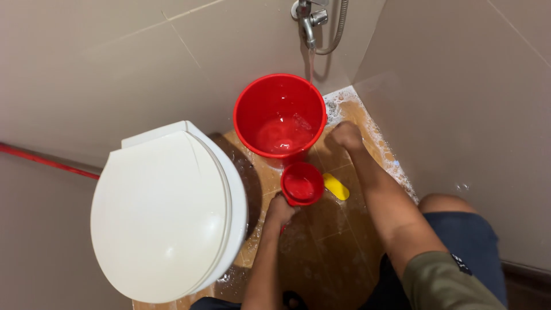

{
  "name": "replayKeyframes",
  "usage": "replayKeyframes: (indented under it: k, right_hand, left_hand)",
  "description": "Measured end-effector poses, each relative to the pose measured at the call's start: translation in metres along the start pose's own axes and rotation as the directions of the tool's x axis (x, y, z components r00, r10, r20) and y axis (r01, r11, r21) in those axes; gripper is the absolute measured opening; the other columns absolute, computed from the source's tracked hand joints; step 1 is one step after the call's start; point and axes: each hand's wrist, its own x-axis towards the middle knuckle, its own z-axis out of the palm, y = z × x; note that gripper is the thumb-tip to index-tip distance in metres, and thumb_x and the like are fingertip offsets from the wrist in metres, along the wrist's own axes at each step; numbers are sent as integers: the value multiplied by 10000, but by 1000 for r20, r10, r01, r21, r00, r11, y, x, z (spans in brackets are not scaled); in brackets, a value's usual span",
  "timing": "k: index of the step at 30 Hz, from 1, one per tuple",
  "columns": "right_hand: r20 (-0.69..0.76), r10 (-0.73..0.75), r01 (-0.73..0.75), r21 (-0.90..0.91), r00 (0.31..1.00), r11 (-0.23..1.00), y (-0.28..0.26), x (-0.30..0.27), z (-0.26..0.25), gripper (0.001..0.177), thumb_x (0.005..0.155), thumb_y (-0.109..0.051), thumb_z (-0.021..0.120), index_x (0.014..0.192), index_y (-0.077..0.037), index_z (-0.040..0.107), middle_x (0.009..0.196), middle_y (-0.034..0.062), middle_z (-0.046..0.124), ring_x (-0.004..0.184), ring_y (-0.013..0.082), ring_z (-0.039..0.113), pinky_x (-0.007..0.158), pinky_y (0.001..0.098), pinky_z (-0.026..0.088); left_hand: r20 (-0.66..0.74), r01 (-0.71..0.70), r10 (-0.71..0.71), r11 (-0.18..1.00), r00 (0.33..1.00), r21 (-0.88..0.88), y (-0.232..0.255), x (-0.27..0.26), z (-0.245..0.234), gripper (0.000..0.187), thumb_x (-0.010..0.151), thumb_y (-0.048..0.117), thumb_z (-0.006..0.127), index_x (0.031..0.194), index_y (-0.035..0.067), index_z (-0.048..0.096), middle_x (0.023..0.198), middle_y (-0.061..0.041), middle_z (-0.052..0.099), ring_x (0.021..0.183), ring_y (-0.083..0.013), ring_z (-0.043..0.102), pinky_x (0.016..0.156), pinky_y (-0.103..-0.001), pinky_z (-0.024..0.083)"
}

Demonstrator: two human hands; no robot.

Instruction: Scrubbing a bathroom floor and drain area and removing hair debris.

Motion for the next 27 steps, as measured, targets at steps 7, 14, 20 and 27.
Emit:
replayKeyframes:
  k: [7, 14, 20, 27]
  right_hand:
    - [20, 146, -131, 572, 989, 810, -89, -26, 0, 341, 940, -362, 663, 1078, -53, 711, 985, 204, 744, 860, 327, 717, 804, 476, 530]
    - [-210, 69, 10, 353, 975, 935, -76, 31, 18, 264, 918, -298, 673, 1027, -68, 744, 922, 198, 746, 869, 317, 728, 844, 413, 545]
    - [139, 184, -226, 419, 973, 879, -95, 48, -40, 617, 1045, -576, 499, 955, 0, 703, 929, 248, 703, 868, 366, 699, 840, 474, 556]
    - [342, -297, 418, -368, 891, 831, -8, 159, 10, 362, 858, -396, 711, 878, -40, 780, 971, 204, 717, 939, 394, 663, 856, 450, 539]
  left_hand:
    - [-133, -343, 362, 928, 923, 144, -55, 69, 25, 499, 704, 193, 877, 1164, 85, 717, 1226, -189, 680, 1121, -361, 657, 957, -443, 533]
    - [-160, -59, 101, 968, 982, 246, -58, 82, 27, 444, 811, 304, 789, 1204, 131, 676, 1245, -163, 679, 1150, -368, 652, 974, -458, 532]
    - [-173, 88, -37, 950, 984, 298, -71, 96, 33, 512, 844, 365, 758, 1281, 139, 617, 1235, -188, 694, 1166, -374, 653, 986, -448, 540]
    - [-114, 133, -87, 857, 990, 497, -34, 94, 27, 516, 868, 399, 764, 1228, 46, 653, 1244, -216, 675, 1178, -371, 649, 1020, -448, 525]
